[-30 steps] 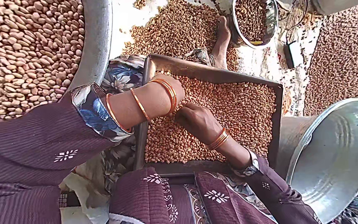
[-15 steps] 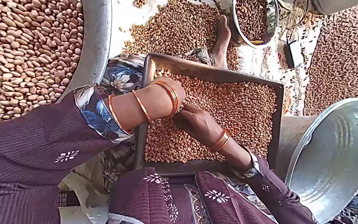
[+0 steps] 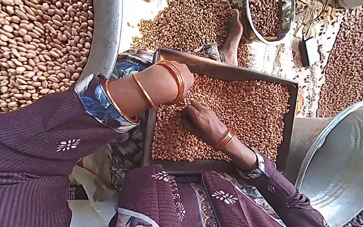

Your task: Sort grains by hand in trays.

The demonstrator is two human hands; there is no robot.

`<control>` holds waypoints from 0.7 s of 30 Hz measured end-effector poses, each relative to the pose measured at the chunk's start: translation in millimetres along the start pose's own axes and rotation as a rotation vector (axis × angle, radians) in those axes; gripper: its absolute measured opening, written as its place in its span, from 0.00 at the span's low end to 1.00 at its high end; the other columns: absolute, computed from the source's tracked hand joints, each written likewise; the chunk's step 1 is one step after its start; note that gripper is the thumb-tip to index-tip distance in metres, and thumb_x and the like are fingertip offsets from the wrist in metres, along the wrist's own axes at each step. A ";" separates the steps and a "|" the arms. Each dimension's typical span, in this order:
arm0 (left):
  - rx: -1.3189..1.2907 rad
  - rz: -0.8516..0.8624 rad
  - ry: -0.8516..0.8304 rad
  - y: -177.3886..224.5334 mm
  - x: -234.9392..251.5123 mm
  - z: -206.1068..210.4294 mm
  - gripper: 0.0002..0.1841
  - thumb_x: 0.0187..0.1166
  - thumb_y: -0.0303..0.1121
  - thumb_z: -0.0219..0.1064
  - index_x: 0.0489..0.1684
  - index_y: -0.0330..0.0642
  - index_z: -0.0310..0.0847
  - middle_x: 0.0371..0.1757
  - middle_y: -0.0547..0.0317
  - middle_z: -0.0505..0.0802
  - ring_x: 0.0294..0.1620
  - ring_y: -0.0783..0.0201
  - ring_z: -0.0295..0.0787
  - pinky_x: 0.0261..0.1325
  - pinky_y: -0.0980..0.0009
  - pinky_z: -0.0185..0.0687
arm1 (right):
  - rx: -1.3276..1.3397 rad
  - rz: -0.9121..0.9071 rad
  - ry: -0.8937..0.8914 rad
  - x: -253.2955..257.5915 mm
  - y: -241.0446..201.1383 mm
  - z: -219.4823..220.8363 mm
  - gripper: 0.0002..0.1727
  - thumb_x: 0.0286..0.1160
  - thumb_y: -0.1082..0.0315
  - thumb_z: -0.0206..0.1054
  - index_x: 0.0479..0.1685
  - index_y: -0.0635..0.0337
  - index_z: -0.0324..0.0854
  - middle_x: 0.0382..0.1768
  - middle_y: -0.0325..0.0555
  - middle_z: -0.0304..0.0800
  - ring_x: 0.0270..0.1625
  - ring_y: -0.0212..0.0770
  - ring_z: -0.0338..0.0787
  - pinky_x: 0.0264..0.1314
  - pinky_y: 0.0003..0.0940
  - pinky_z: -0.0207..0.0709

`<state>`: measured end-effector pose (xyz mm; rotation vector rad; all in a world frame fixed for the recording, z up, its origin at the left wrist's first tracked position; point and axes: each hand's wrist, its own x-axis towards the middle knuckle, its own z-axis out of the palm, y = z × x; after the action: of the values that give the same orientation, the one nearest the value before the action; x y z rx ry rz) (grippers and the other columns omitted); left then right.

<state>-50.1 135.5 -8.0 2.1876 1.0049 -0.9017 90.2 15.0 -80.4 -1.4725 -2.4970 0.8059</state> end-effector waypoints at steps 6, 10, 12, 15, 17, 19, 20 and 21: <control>-0.245 0.125 0.190 -6.5 4.0 -1.4 0.19 0.92 0.39 0.49 0.32 0.40 0.79 0.29 0.49 0.83 0.37 0.49 0.84 0.37 0.47 0.73 | 0.205 0.043 -0.034 6.5 5.8 -14.7 0.08 0.70 0.70 0.70 0.45 0.60 0.85 0.35 0.46 0.88 0.31 0.39 0.88 0.34 0.37 0.84; -0.433 0.217 0.246 -12.4 6.9 -3.3 0.22 0.94 0.38 0.42 0.27 0.45 0.76 0.25 0.59 0.77 0.30 0.61 0.74 0.35 0.57 0.64 | 0.089 -0.170 0.053 15.5 1.7 -1.6 0.08 0.78 0.72 0.68 0.45 0.57 0.94 0.43 0.50 0.91 0.45 0.43 0.92 0.48 0.34 0.87; -0.460 0.209 0.220 -14.9 9.8 -3.9 0.24 0.94 0.38 0.41 0.27 0.46 0.79 0.25 0.60 0.77 0.27 0.63 0.72 0.34 0.59 0.64 | 0.027 -0.199 0.032 17.4 0.8 2.3 0.07 0.78 0.72 0.68 0.42 0.59 0.93 0.41 0.51 0.90 0.45 0.47 0.92 0.49 0.37 0.87; -0.419 0.163 0.161 -15.4 9.9 -4.4 0.24 0.95 0.40 0.41 0.32 0.45 0.81 0.27 0.60 0.81 0.28 0.63 0.75 0.35 0.59 0.68 | 0.028 -0.163 0.013 19.0 0.4 0.8 0.06 0.77 0.71 0.69 0.40 0.60 0.92 0.39 0.51 0.90 0.42 0.47 0.92 0.45 0.38 0.87; -0.427 0.161 0.132 -13.5 7.8 -5.1 0.24 0.96 0.41 0.42 0.32 0.43 0.80 0.26 0.59 0.80 0.27 0.63 0.74 0.35 0.59 0.67 | 0.128 -0.085 -0.014 18.6 0.5 -6.7 0.05 0.76 0.70 0.70 0.40 0.59 0.92 0.39 0.47 0.90 0.37 0.41 0.91 0.41 0.35 0.87; -0.489 0.149 0.132 -11.9 7.0 -5.5 0.22 0.95 0.40 0.44 0.32 0.44 0.81 0.25 0.61 0.81 0.25 0.66 0.75 0.34 0.62 0.69 | 0.311 0.045 -0.063 17.0 -0.5 -17.7 0.04 0.74 0.70 0.70 0.41 0.58 0.89 0.34 0.41 0.89 0.30 0.33 0.87 0.33 0.31 0.83; -0.521 0.143 0.136 -11.5 6.6 -6.0 0.22 0.95 0.39 0.45 0.32 0.44 0.81 0.25 0.61 0.81 0.25 0.67 0.75 0.33 0.64 0.70 | 0.397 0.100 -0.096 16.4 -1.0 -21.9 0.04 0.73 0.70 0.69 0.42 0.57 0.86 0.29 0.38 0.89 0.25 0.31 0.85 0.27 0.29 0.81; -0.546 0.140 0.136 -11.4 6.1 -6.3 0.21 0.95 0.39 0.46 0.33 0.45 0.81 0.27 0.62 0.83 0.25 0.68 0.75 0.33 0.66 0.71 | 0.454 0.119 -0.123 16.0 -1.1 -22.8 0.05 0.70 0.70 0.68 0.41 0.56 0.85 0.27 0.37 0.88 0.23 0.30 0.84 0.24 0.29 0.79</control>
<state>-54.1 149.0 -11.1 1.8365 1.0031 -0.3580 89.6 36.7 -62.9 -1.4466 -2.1162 1.4103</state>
